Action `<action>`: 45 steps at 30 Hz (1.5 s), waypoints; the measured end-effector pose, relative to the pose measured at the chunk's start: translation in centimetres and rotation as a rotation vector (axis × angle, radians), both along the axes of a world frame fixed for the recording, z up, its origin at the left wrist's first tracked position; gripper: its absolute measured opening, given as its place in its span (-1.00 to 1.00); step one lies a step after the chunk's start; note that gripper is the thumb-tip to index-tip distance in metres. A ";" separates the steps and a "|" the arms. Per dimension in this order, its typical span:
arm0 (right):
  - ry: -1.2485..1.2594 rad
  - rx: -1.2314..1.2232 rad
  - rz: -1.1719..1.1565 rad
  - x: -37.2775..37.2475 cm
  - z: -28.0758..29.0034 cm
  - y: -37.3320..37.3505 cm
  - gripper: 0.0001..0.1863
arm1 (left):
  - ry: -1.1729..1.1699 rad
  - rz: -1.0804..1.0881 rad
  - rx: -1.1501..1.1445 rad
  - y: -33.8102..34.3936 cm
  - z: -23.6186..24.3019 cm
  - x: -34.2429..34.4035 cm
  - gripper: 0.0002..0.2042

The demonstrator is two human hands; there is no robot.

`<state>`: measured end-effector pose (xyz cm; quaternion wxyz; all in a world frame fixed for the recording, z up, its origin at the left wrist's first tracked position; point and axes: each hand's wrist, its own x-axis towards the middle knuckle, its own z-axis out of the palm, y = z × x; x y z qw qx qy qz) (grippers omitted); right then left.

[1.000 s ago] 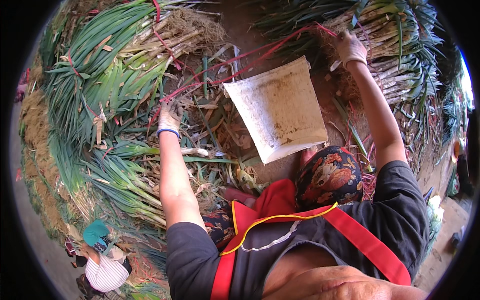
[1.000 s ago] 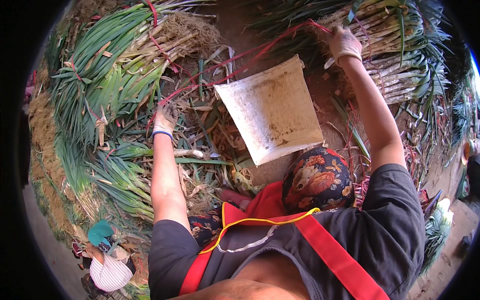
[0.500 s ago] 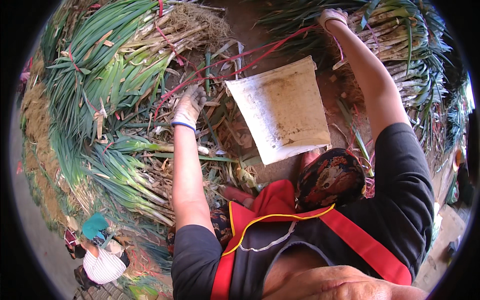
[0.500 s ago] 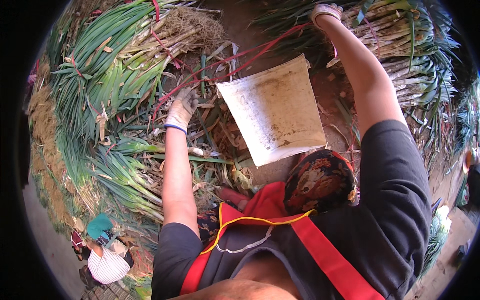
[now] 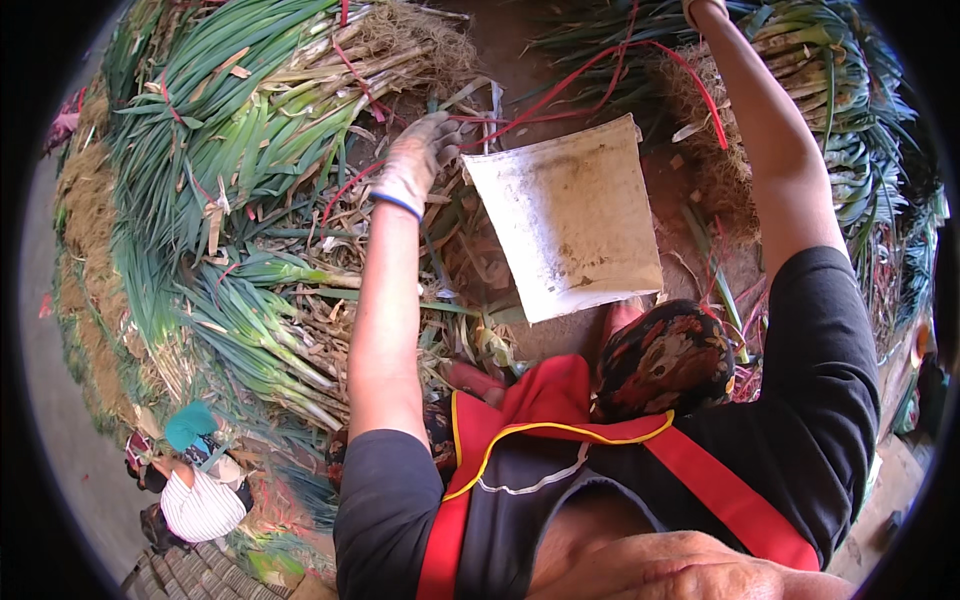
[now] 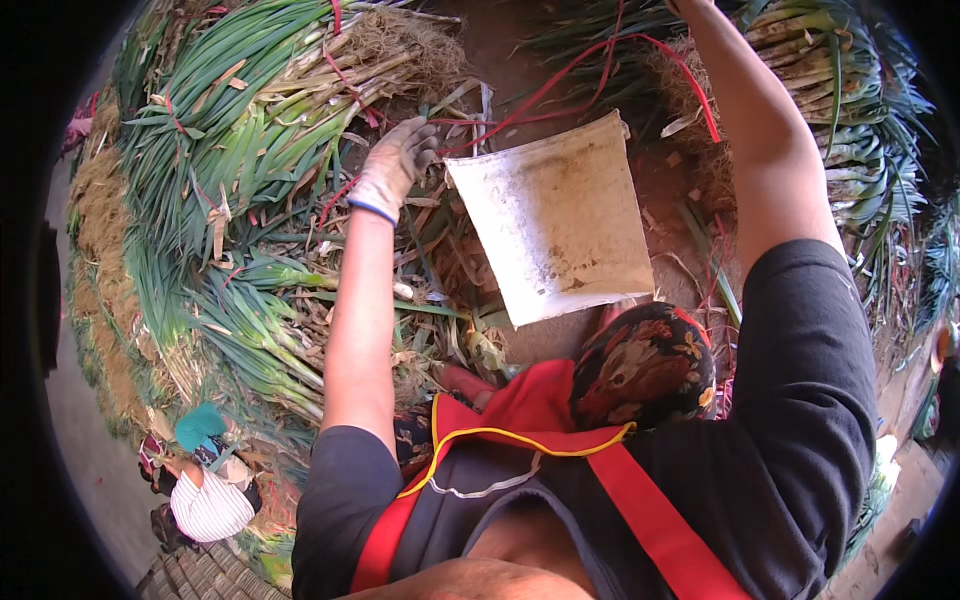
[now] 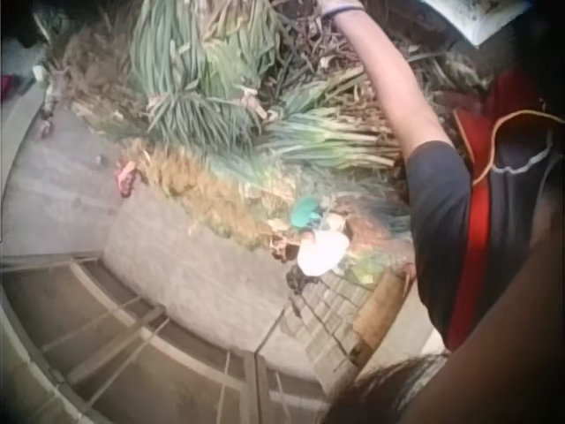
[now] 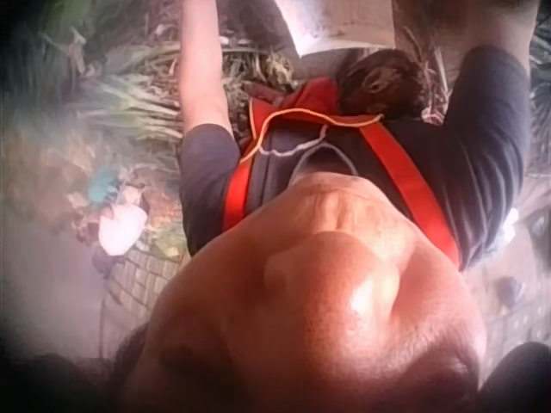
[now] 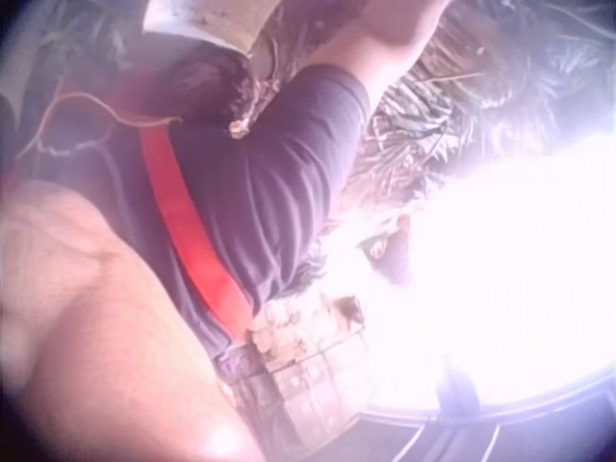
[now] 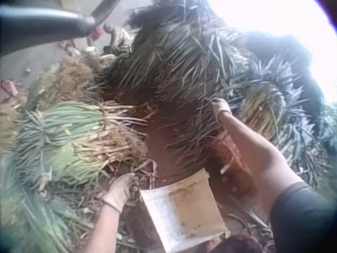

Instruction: The person sits on the ground and bundles green onions by hand. They gather the onions, align the roots, and tie them with red plastic strips. The person also peels the outer layers of the onions and places the finished bundles on the ground.

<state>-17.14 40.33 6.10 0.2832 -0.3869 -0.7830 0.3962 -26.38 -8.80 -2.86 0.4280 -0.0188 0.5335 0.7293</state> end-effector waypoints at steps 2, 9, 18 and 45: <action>0.385 0.068 0.107 -0.1 4.1 -1.4 -0.77 | -0.030 -0.090 0.059 2.5 1.6 1.2 -0.68; 0.155 0.905 0.692 7.7 15.7 -22.7 -0.85 | 0.074 -0.427 0.504 9.3 12.4 9.1 -0.29; -0.224 -0.064 0.252 29.8 3.9 -22.1 -0.75 | -0.236 -0.388 1.045 2.6 16.4 8.9 -0.60; -1.020 0.442 0.051 44.1 -16.1 -16.2 -0.59 | -0.413 -0.332 -0.601 -17.2 -10.1 24.0 -0.80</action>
